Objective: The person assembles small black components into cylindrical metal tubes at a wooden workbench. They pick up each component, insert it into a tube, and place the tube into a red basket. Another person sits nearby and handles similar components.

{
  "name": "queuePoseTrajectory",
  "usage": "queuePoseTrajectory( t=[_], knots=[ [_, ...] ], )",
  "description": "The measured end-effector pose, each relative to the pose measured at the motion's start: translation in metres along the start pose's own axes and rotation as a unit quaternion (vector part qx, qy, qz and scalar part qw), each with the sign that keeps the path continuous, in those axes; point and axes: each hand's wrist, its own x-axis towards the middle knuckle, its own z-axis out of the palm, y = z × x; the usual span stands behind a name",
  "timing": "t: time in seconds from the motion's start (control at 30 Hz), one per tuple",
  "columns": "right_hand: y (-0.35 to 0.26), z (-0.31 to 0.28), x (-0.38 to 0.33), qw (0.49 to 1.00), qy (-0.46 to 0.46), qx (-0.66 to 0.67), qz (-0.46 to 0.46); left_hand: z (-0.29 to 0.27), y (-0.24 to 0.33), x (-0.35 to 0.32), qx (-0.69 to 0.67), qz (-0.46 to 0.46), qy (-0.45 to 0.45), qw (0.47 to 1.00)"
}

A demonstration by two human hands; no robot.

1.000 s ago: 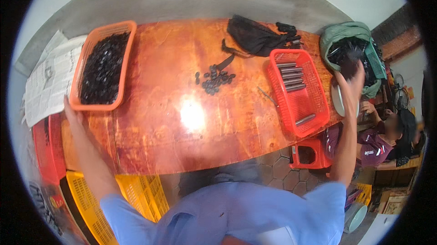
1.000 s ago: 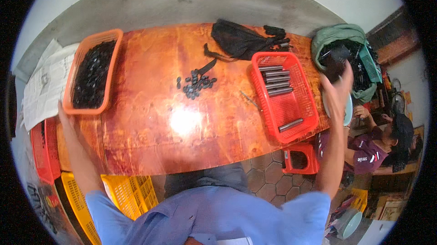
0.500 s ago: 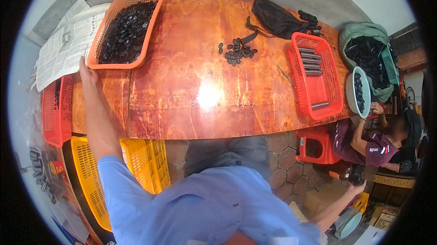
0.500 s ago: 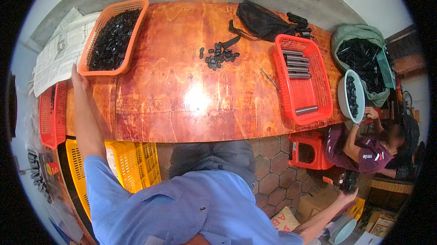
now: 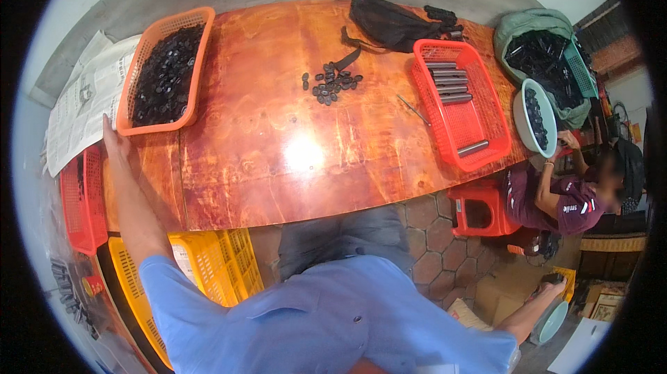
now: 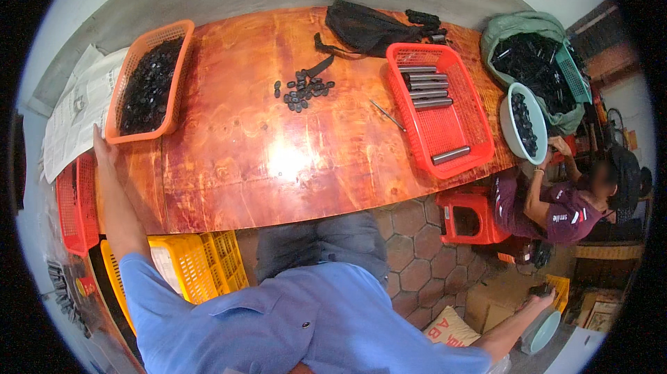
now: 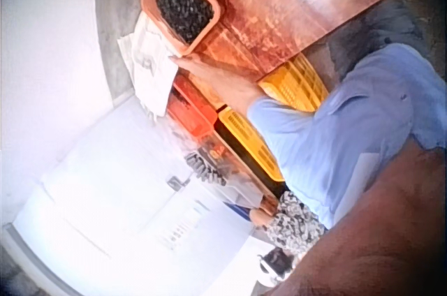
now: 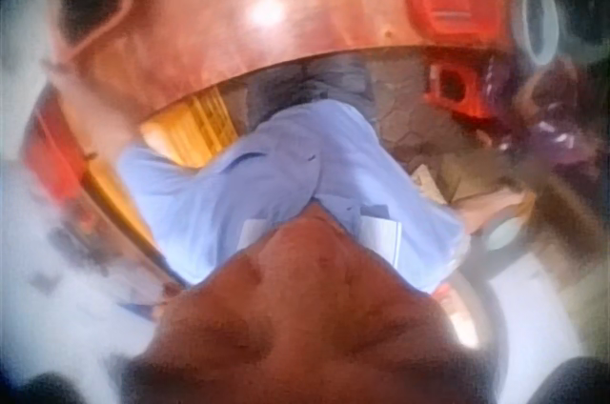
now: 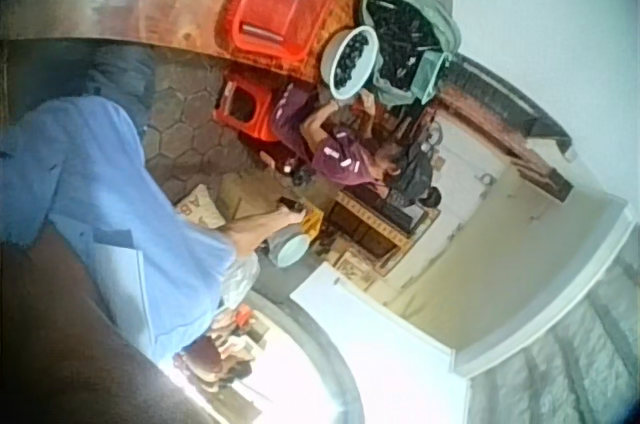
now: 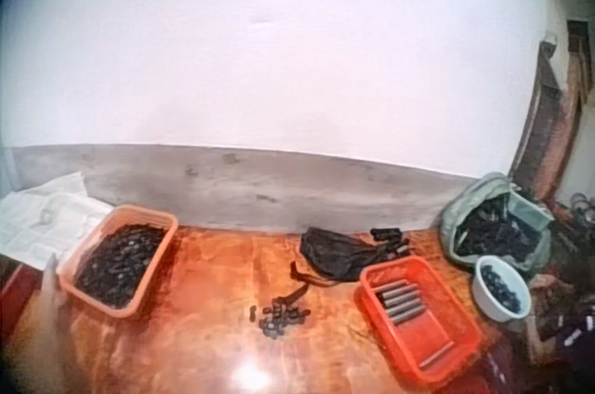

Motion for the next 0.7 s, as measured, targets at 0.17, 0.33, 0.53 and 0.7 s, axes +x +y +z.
queuePoseTrajectory(
  t=[0.17, 0.33, 0.53, 0.7],
  knots=[
    [-0.074, -0.015, 0.022, 0.997, -0.062, -0.016, -0.04, -0.019, -0.059, 0.002, 0.085, -0.111, 0.031, 0.99],
    [-0.001, -0.002, 0.028, 0.998, -0.058, -0.002, -0.005, -0.045, -0.006, 0.013, 0.124, -0.114, 0.005, 0.986],
    [0.001, 0.022, 0.017, 0.996, -0.078, 0.034, -0.017, -0.046, -0.018, -0.012, 0.082, -0.143, 0.076, 0.983],
    [0.027, 0.025, 0.01, 0.999, -0.028, 0.015, -0.01, -0.047, -0.005, -0.021, 0.1, -0.114, 0.076, 0.985]
  ],
)
